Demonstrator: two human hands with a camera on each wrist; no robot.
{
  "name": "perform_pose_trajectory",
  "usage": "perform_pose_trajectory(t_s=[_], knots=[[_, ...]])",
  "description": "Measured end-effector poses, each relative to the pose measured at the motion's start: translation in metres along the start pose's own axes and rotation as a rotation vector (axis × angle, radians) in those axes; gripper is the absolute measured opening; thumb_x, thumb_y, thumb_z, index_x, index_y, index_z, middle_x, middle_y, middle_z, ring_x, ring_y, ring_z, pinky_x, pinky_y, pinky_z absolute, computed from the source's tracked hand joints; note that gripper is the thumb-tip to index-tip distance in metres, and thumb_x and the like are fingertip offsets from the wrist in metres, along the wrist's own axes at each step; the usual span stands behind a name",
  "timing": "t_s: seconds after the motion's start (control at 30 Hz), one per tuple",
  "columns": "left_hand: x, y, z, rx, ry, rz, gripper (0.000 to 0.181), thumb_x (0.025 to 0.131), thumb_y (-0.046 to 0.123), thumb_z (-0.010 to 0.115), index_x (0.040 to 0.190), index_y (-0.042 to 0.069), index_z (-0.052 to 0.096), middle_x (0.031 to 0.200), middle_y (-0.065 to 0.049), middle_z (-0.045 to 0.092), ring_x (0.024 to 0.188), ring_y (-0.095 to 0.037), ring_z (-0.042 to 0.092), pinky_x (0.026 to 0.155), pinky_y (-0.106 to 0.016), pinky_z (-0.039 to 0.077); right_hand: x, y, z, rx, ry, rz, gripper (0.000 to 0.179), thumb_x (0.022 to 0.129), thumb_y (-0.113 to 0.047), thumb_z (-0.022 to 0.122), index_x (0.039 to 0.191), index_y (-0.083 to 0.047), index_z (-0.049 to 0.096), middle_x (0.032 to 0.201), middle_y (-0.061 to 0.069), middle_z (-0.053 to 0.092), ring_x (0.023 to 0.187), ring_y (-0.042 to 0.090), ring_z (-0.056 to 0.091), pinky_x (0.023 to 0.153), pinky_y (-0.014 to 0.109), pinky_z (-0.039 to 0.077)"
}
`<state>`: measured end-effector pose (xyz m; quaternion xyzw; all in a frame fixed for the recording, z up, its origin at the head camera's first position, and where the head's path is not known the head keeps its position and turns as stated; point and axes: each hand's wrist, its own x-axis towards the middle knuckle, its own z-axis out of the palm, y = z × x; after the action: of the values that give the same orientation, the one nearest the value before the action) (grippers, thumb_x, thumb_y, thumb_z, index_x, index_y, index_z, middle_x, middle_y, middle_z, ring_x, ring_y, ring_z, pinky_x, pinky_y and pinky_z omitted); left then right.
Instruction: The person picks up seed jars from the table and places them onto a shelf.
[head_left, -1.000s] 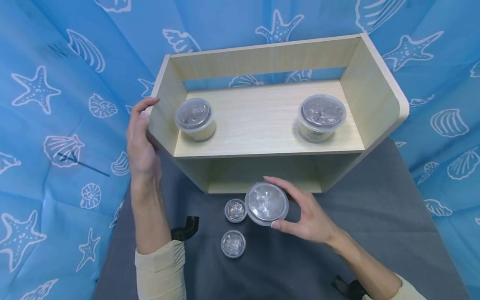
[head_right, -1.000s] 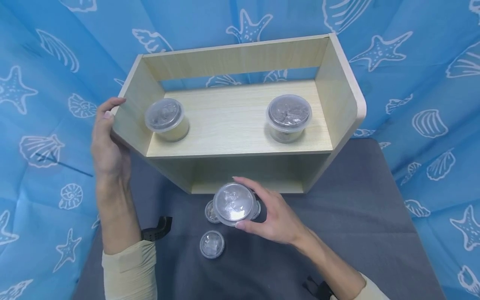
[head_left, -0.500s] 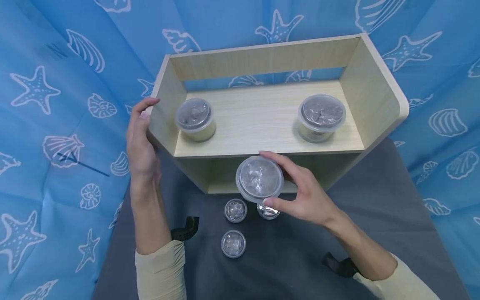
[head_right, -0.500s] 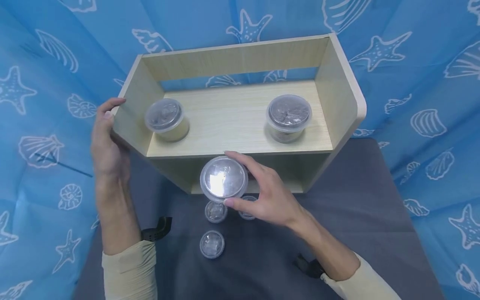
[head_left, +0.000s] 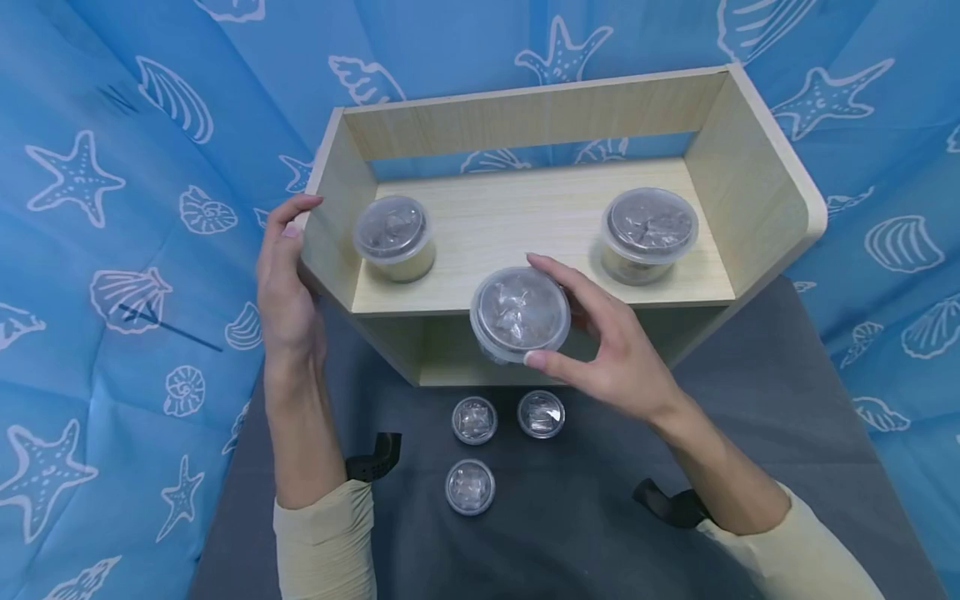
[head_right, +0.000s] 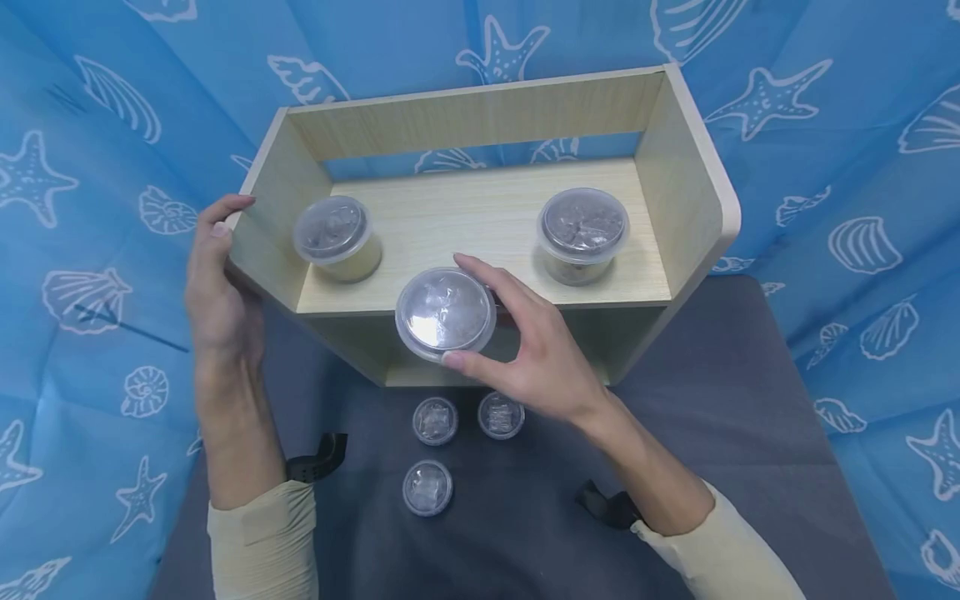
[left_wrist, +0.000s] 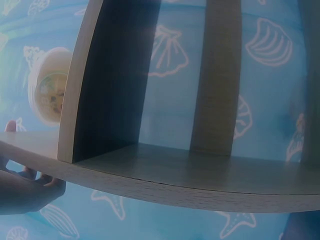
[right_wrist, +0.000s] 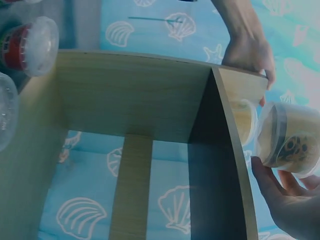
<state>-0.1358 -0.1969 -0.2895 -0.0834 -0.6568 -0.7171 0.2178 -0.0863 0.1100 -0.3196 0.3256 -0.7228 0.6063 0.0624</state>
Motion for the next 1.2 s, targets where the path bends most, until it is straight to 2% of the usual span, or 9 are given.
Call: perform_pose_trajectory(t_s=[0.27, 0.57, 0.8, 1.0, 1.2], knots=[[0.000, -0.001, 0.001, 0.002, 0.006, 0.014, 0.035, 0.102, 0.015, 0.036, 0.124, 0.009, 0.062, 0.134, -0.010, 0.047, 0.126, -0.025, 0.038, 0.098, -0.035, 0.029, 0.018, -0.007, 0.003, -0.054, 0.077, 0.080, 0.083, 0.077, 0.001, 0.081, 0.150, -0.012, 0.043, 0.143, 0.005, 0.052, 0.123, 0.017, 0.054, 0.098, 0.033, 0.047], [0.001, -0.002, 0.000, 0.001, 0.012, 0.018, 0.036, 0.101, 0.016, 0.035, 0.124, 0.009, 0.062, 0.133, -0.010, 0.047, 0.126, -0.025, 0.038, 0.097, -0.036, 0.029, 0.044, -0.005, 0.004, -0.114, 0.180, 0.075, 0.079, 0.076, -0.003, 0.085, 0.145, -0.007, 0.048, 0.139, 0.006, 0.056, 0.119, 0.017, 0.057, 0.099, 0.033, 0.046], [0.001, -0.002, 0.000, -0.001, 0.019, 0.020, 0.036, 0.101, 0.016, 0.036, 0.124, 0.010, 0.062, 0.135, -0.010, 0.047, 0.125, -0.025, 0.039, 0.096, -0.037, 0.029, 0.059, 0.001, 0.008, -0.100, 0.206, 0.140, 0.080, 0.076, -0.009, 0.086, 0.145, -0.008, 0.047, 0.137, 0.007, 0.057, 0.119, 0.017, 0.058, 0.101, 0.035, 0.045], [0.002, -0.001, 0.001, -0.026, 0.008, 0.011, 0.035, 0.101, 0.015, 0.036, 0.124, 0.009, 0.063, 0.133, -0.011, 0.048, 0.122, -0.026, 0.040, 0.092, -0.036, 0.032, 0.066, 0.007, 0.010, -0.155, 0.234, 0.212, 0.083, 0.076, -0.018, 0.088, 0.147, -0.011, 0.046, 0.133, 0.005, 0.057, 0.116, 0.018, 0.058, 0.098, 0.034, 0.045], [0.001, -0.001, 0.002, -0.007, 0.018, 0.010, 0.035, 0.101, 0.015, 0.036, 0.123, 0.010, 0.063, 0.134, -0.009, 0.047, 0.125, -0.025, 0.038, 0.095, -0.036, 0.029, 0.073, 0.011, 0.010, -0.182, 0.255, 0.270, 0.083, 0.076, -0.024, 0.087, 0.148, -0.013, 0.046, 0.130, 0.007, 0.055, 0.114, 0.019, 0.058, 0.096, 0.035, 0.047]])
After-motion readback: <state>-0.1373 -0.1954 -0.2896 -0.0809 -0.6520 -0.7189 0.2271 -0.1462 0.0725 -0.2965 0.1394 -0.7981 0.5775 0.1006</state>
